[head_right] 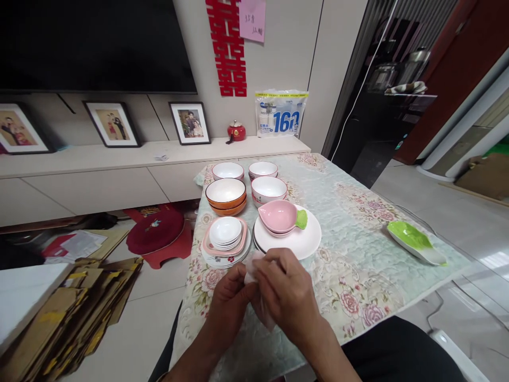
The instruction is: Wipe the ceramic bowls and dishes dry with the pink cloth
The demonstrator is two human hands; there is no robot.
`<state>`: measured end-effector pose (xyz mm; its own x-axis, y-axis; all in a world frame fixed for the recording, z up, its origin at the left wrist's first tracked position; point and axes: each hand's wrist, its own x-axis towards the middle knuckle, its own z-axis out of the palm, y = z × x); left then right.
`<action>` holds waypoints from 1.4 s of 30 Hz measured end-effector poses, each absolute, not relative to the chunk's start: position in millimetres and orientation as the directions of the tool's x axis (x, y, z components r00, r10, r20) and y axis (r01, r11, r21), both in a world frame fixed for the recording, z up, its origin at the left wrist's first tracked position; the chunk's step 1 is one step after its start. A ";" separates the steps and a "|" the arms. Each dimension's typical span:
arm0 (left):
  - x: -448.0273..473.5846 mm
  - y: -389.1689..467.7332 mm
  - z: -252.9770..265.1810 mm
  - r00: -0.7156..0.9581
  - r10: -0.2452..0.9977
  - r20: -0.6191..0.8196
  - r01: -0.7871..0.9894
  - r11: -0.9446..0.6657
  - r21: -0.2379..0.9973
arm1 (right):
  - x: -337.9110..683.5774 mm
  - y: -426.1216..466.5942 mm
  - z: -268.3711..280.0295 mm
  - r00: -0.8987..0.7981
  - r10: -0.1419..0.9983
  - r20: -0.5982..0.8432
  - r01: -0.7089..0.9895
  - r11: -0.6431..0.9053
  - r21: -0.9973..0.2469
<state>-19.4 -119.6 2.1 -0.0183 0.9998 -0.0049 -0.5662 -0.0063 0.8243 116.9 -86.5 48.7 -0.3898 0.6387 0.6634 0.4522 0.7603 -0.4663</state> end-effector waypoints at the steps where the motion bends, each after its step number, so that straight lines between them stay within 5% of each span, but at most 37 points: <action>1: -19.6 -120.9 2.3 -0.020 1.000 -0.011 -0.583 -0.003 0.812 | 119.7 -82.5 47.6 -0.342 0.660 0.669 0.451 0.740 -0.500; 6: -19.7 -125.5 5.8 -0.064 0.994 -0.089 -0.686 0.021 0.728 | 117.4 -80.6 42.1 -0.227 0.723 0.653 0.432 0.676 -0.598; 13: -28.0 -131.7 8.1 -0.132 0.991 -0.034 -0.574 -0.048 0.818 | 94.7 -95.8 41.5 -0.367 0.608 0.704 0.357 0.791 -0.497; 20: -32.4 -138.4 22.6 -0.143 0.986 -0.087 -0.684 -0.034 0.728 | 101.5 -76.0 36.6 -0.166 0.739 0.652 0.331 0.665 -0.669; 28: -32.2 -141.0 28.7 -0.151 0.985 -0.085 -0.682 -0.042 0.730 | 84.3 -96.4 40.6 -0.303 0.625 0.720 0.335 0.777 -0.533; 32: -36.9 -144.2 28.2 -0.165 0.981 -0.107 -0.684 -0.035 0.729 | 90.8 -79.9 32.8 -0.170 0.753 0.635 0.255 0.656 -0.710; 36: -38.6 -142.9 25.7 -0.164 0.980 -0.117 -0.734 -0.042 0.678 | 93.2 -72.6 28.6 -0.240 0.892 0.383 0.050 0.405 -0.913; 39: -40.0 -141.7 21.9 -0.152 0.981 -0.124 -0.729 -0.026 0.684 | 95.2 -73.8 31.2 -0.282 0.930 0.234 -0.059 0.226 -0.972; 42: -44.4 -142.2 22.9 -0.081 0.990 -0.117 -0.671 0.032 0.741 | 102.3 -73.8 36.8 -0.302 0.926 0.227 -0.080 0.212 -0.974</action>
